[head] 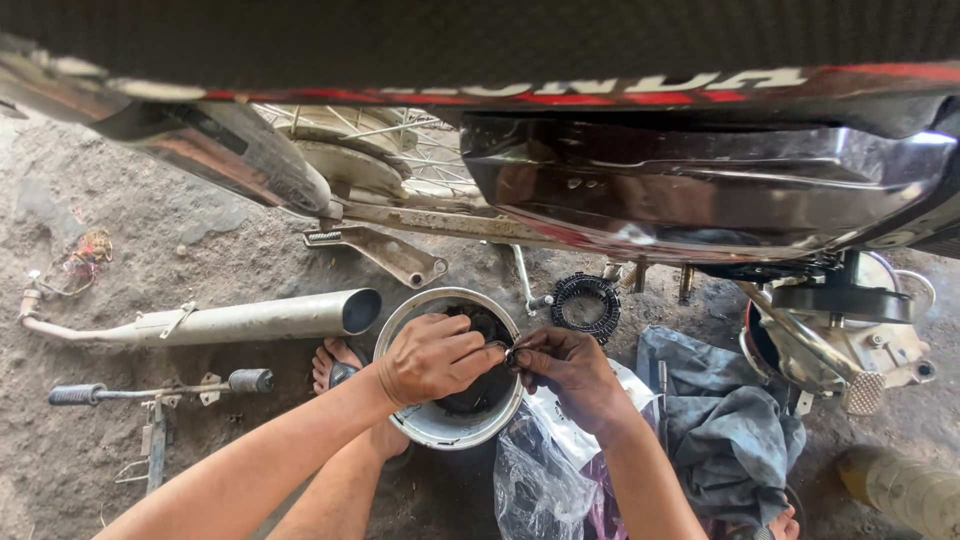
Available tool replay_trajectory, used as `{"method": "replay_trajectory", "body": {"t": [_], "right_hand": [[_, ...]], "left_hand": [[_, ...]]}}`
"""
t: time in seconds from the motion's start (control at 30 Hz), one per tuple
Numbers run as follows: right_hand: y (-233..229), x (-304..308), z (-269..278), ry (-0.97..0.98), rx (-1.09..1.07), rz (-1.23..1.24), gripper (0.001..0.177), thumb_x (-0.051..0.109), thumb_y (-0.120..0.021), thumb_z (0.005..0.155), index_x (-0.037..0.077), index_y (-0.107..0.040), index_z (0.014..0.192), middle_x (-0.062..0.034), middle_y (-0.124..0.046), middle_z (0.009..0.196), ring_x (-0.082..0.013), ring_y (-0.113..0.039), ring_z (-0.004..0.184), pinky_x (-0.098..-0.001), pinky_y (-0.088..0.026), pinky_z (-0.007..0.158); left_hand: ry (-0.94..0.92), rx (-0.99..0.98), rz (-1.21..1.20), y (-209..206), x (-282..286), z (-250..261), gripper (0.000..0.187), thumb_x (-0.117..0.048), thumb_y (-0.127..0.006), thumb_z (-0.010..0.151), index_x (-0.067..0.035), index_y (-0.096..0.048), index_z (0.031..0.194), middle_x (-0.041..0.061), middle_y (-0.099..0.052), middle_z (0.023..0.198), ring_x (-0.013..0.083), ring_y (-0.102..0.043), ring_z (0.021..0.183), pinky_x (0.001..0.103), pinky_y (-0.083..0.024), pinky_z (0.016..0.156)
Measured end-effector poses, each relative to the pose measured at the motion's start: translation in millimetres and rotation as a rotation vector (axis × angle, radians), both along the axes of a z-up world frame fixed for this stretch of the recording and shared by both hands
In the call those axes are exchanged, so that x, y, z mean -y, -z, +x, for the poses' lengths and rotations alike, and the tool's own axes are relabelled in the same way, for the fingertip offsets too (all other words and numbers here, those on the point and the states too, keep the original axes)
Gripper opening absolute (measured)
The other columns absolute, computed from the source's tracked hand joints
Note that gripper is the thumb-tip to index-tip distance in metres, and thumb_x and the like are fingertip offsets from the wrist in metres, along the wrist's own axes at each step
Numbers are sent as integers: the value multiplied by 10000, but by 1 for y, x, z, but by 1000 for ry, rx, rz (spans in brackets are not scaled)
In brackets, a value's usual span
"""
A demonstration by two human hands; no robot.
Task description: The person crouches beside a Honda motorcycle and works on the engine's lower side, using a socket wrench on a bolt. They handle small parts, dip components into a bucket of dark liquid, and fit a round filter-like part back onto the engine.
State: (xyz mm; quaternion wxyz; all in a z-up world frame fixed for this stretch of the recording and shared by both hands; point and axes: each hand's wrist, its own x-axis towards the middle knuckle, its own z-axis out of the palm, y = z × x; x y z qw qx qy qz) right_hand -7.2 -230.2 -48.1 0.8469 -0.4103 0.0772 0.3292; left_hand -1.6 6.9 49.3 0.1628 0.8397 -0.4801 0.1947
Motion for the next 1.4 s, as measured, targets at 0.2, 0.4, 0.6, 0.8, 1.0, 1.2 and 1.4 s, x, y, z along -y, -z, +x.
{"method": "replay_trajectory", "body": {"t": [0.2, 0.4, 0.6, 0.8, 1.0, 1.2, 1.4], "right_hand": [[-6, 6, 0, -50, -37, 39, 249, 86, -816, 803, -12, -722, 1012, -101, -740, 827, -177, -664, 673, -311, -520, 604], [-14, 12, 2, 40, -62, 73, 211, 125, -733, 911, -33, -682, 1042, -114, -724, 865, -178, -666, 733, -308, -529, 638], [-6, 18, 2, 136, -16, 146, 157, 64, -686, 912, -23, -664, 1041, -130, -729, 900, -202, -677, 764, -341, -556, 680], [9, 21, -1, 233, 77, 74, 157, 11, -692, 901, -44, -684, 1048, -131, -745, 917, -198, -696, 783, -333, -569, 718], [20, 44, 1, 294, 250, -101, 151, 33, -756, 914, -50, -686, 1019, -101, -735, 877, -159, -692, 748, -320, -569, 671], [21, 66, 6, 869, 288, -276, 148, 66, -753, 910, -4, -700, 1030, -40, -730, 875, -101, -652, 756, -263, -532, 675], [10, 97, 36, 1292, -31, 149, 110, 120, -740, 929, 90, -640, 963, 9, -551, 656, -111, -464, 514, -271, -361, 462]], "left_hand": [[73, -143, 74, -7, 8, 5, 281, -94, -780, 805, -94, -767, 1087, -9, -552, 752, 164, -590, 699, 330, -491, 552], [-506, -1037, -363, -2, 42, -2, 201, -206, -797, 853, -39, -763, 961, 65, -745, 807, 160, -663, 654, 315, -536, 622], [-653, -1109, -445, -5, 58, -1, 209, -198, -787, 829, 7, -755, 849, 74, -750, 703, 103, -626, 629, 289, -511, 603], [-667, -1124, -469, -15, 77, 3, 219, -197, -770, 843, 17, -736, 812, 89, -722, 653, 108, -603, 592, 301, -506, 576], [-602, -995, -305, -17, 103, 16, 252, -239, -753, 843, 12, -737, 850, 140, -694, 651, 223, -628, 553, 353, -493, 571], [-524, -988, -280, -7, 125, 20, 388, -361, -682, 920, 22, -712, 976, 176, -731, 793, 302, -714, 675, 376, -532, 655], [-424, -934, -207, 4, 133, 11, 374, -331, -660, 955, 37, -714, 990, 221, -727, 881, 419, -693, 835, 401, -543, 693]]}}
